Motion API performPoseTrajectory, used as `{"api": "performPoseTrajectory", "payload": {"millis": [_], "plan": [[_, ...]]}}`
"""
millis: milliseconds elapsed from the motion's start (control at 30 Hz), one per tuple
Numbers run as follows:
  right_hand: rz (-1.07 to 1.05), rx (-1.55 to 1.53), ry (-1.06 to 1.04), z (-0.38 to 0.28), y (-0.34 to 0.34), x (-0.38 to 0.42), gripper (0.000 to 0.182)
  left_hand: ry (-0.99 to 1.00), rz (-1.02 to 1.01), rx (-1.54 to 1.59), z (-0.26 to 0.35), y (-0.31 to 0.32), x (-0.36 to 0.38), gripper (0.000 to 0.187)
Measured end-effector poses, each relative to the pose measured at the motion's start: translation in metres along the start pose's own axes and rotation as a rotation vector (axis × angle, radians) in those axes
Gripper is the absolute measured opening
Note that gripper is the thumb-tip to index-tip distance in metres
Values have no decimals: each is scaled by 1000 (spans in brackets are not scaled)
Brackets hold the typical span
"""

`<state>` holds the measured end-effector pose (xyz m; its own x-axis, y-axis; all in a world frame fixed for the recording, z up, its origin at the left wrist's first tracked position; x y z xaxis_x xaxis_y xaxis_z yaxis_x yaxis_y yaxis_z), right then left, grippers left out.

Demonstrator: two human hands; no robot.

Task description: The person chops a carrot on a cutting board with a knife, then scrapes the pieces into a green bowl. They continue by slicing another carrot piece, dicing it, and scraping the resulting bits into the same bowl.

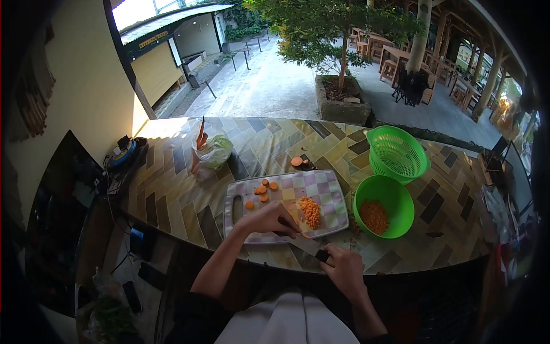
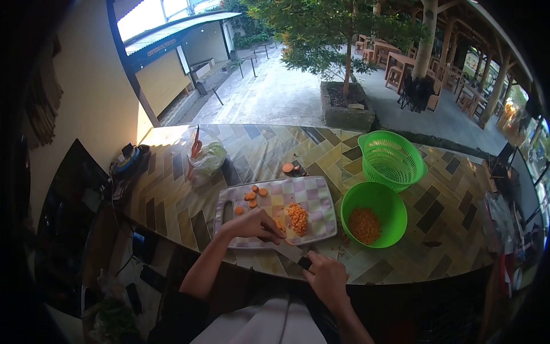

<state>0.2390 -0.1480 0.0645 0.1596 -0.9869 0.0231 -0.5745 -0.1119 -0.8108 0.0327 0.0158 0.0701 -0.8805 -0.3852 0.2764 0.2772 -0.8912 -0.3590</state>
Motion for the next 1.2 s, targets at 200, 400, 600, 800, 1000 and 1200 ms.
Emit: {"api": "performPoseTrajectory", "payload": {"millis": [200,400,600,800,1000,1200], "plan": [[-31,14,-6,0,-1,5,28,118,135,-156,-10,-11,-11,22],[-83,39,7,2,1,2,27,161,74,-141,5,14,-21,23],[-65,49,-31,3,3,1,27,138,-95,-166,11,18,-22,20],[-86,72,-41,3,0,-1,27,246,-147,-136,-1,11,-28,21],[-200,-32,33,16,-3,6,33,134,222,-116,-6,-18,-14,16],[-283,-340,105,49,-25,29,42,155,295,-156,-31,-32,-5,16]]}}
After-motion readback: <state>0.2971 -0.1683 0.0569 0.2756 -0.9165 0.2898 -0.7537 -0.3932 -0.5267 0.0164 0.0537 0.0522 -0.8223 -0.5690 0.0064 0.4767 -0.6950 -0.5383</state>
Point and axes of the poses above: each hand's wrist, its own x-axis away from the middle knuckle, its own y-axis out of the palm, z = x × y, the point moved 2 cm from there along -x, towards the middle knuckle, and after that the axes turned 11 degrees about -z, right-handed, at the moved point
